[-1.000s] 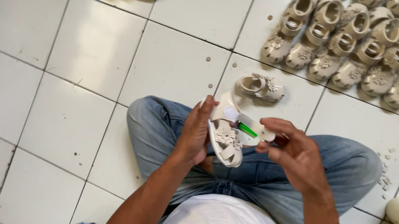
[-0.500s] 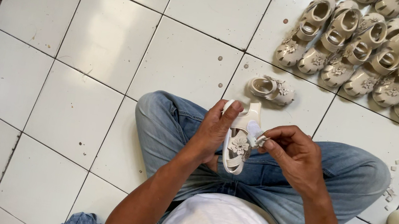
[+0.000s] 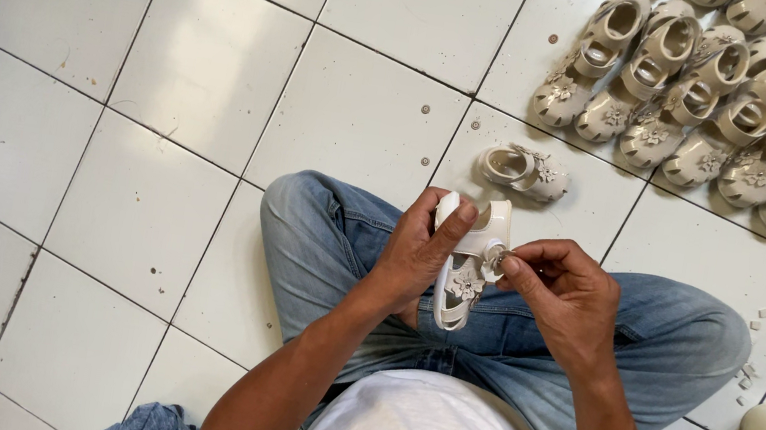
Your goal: The person sits on the floor and assembles pairs of small white shoes by attaching white straps to the sides. They handle the shoes one at a time, snap the straps into place, and then place the completed pairs on the floor.
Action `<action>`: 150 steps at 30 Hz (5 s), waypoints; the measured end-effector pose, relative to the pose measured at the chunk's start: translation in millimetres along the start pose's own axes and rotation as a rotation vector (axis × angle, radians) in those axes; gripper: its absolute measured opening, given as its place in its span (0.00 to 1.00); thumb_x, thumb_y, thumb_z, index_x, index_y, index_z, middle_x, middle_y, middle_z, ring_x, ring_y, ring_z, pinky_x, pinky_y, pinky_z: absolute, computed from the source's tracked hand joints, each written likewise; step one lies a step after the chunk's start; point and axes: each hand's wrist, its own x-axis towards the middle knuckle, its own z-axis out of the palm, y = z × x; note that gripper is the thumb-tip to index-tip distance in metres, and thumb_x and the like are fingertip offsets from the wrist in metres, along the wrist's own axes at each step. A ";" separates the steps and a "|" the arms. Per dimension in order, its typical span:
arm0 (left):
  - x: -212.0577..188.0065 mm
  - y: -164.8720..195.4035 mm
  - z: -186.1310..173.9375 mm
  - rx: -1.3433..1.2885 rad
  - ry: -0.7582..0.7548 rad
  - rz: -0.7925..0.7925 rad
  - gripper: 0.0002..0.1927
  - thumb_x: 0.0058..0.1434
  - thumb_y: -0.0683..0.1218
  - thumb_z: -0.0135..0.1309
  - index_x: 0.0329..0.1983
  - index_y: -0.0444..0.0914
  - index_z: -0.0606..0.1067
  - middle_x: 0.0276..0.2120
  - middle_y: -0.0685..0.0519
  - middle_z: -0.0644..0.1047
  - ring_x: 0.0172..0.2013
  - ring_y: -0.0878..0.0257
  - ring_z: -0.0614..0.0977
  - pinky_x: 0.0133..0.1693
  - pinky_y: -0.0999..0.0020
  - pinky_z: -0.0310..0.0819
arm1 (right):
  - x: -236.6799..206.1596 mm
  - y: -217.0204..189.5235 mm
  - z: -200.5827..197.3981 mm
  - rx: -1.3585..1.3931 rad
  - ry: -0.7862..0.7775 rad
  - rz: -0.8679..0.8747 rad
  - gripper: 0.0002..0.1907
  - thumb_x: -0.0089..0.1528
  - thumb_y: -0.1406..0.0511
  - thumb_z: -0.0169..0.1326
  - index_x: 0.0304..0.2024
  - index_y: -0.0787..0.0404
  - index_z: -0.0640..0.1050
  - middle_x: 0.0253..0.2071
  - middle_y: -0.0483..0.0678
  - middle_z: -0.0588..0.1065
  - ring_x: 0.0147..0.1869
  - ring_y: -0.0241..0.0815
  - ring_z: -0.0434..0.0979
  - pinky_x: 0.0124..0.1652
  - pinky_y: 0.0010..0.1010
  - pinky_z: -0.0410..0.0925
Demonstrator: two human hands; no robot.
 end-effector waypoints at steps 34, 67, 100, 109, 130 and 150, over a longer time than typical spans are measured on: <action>9.5 -51.1 6.1 -0.679 -0.115 -0.184 0.30 0.76 0.66 0.44 0.62 0.37 0.68 0.52 0.46 0.76 0.51 0.57 0.80 0.55 0.52 0.77 | -18.2 26.2 17.1 -0.181 -0.123 -0.015 0.34 0.73 0.47 0.34 0.73 0.61 0.62 0.76 0.56 0.60 0.79 0.53 0.59 0.72 0.43 0.53; 48.1 -61.2 -48.8 -0.597 -0.552 -0.359 0.54 0.65 0.83 0.24 0.58 0.32 0.73 0.40 0.40 0.80 0.38 0.53 0.84 0.37 0.57 0.85 | 38.7 19.2 8.1 -0.914 -0.202 -0.586 0.12 0.59 0.71 0.62 0.46 0.63 0.80 0.36 0.49 0.76 0.42 0.46 0.79 0.39 0.38 0.74; -19.7 20.8 41.7 0.068 -0.072 0.266 0.47 0.70 0.65 0.42 0.78 0.31 0.43 0.60 0.37 0.70 0.53 0.56 0.76 0.50 0.64 0.77 | 27.7 -9.4 -9.5 -0.361 0.417 -0.330 0.07 0.74 0.67 0.47 0.43 0.65 0.72 0.44 0.49 0.74 0.42 0.35 0.74 0.40 0.25 0.73; -20.9 10.9 32.7 -0.106 -0.149 0.243 0.42 0.73 0.64 0.38 0.78 0.35 0.42 0.66 0.43 0.62 0.57 0.58 0.71 0.51 0.65 0.76 | 12.9 -20.0 -32.1 -0.467 0.465 0.094 0.20 0.75 0.64 0.49 0.33 0.73 0.76 0.28 0.52 0.76 0.31 0.39 0.71 0.34 0.29 0.67; -27.7 4.8 26.9 0.095 -0.141 0.191 0.46 0.71 0.65 0.43 0.79 0.35 0.42 0.56 0.38 0.73 0.53 0.55 0.79 0.52 0.61 0.79 | -1.4 -2.3 -4.5 0.081 0.090 0.290 0.09 0.66 0.66 0.53 0.36 0.66 0.80 0.24 0.48 0.78 0.16 0.27 0.63 0.17 0.20 0.60; -28.8 2.0 23.3 0.300 -0.110 0.236 0.43 0.71 0.58 0.51 0.78 0.33 0.46 0.64 0.31 0.68 0.62 0.44 0.76 0.60 0.55 0.75 | 3.3 2.5 -16.3 0.118 -0.047 0.296 0.07 0.65 0.68 0.56 0.44 0.67 0.78 0.28 0.46 0.76 0.27 0.32 0.73 0.26 0.25 0.69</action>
